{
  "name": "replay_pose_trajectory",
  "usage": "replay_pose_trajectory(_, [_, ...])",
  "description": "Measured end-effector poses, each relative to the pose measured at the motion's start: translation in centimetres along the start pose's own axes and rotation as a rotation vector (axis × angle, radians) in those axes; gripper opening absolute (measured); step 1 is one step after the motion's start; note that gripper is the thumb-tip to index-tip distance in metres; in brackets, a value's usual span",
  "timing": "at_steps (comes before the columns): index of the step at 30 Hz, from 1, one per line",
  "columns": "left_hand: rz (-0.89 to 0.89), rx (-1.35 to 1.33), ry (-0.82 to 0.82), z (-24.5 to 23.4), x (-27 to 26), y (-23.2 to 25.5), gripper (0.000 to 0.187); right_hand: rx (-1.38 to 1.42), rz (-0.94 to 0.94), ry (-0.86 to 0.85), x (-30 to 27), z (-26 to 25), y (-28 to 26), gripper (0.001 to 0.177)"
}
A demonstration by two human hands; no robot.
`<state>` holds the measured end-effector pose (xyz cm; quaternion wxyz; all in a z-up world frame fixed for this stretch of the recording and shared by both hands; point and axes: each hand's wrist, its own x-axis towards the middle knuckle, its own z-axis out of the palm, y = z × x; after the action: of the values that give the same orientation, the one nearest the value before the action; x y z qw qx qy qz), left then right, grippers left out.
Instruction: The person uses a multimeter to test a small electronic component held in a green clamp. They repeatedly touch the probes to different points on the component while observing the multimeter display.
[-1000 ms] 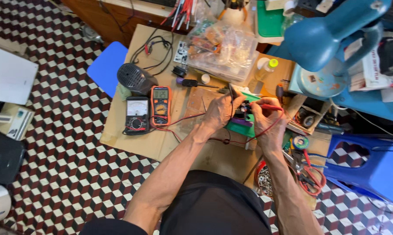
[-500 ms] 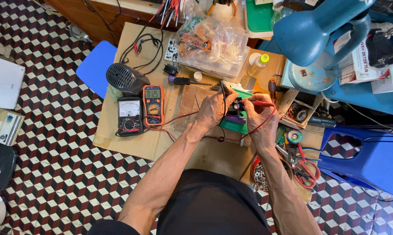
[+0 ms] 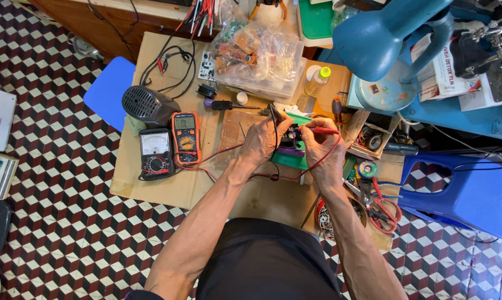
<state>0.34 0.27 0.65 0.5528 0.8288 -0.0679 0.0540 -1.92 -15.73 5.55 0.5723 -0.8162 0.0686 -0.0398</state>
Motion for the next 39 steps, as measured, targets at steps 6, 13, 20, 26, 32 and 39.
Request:
replay_pose_trajectory(6, [-0.009,0.02,-0.03,-0.3,0.1,0.3,0.017,0.03,0.04,0.006,-0.1,0.0,0.0,0.015])
replay_pose_trajectory(13, [0.018,0.018,-0.033,-0.6,0.3,0.8,0.016,-0.005,0.027,0.017,0.1,0.2,0.7,0.015])
replay_pose_trajectory(20, [-0.033,0.032,-0.062,-0.8,0.3,1.2,0.017,0.333,0.031,0.04,-0.5,-0.6,1.6,0.013])
replay_pose_trajectory(26, [-0.016,0.035,-0.065,-0.8,0.3,1.2,0.016,0.308,0.026,0.085,-1.4,-0.7,2.0,0.015])
replay_pose_trajectory(32, [-0.002,0.027,-0.066,-0.9,0.2,1.0,0.016,0.135,-0.013,0.079,-2.3,-0.6,2.2,0.015])
replay_pose_trajectory(39, [-0.028,0.007,-0.08,-1.1,0.2,1.8,0.017,0.113,-0.018,0.07,-2.0,-0.9,1.6,0.016])
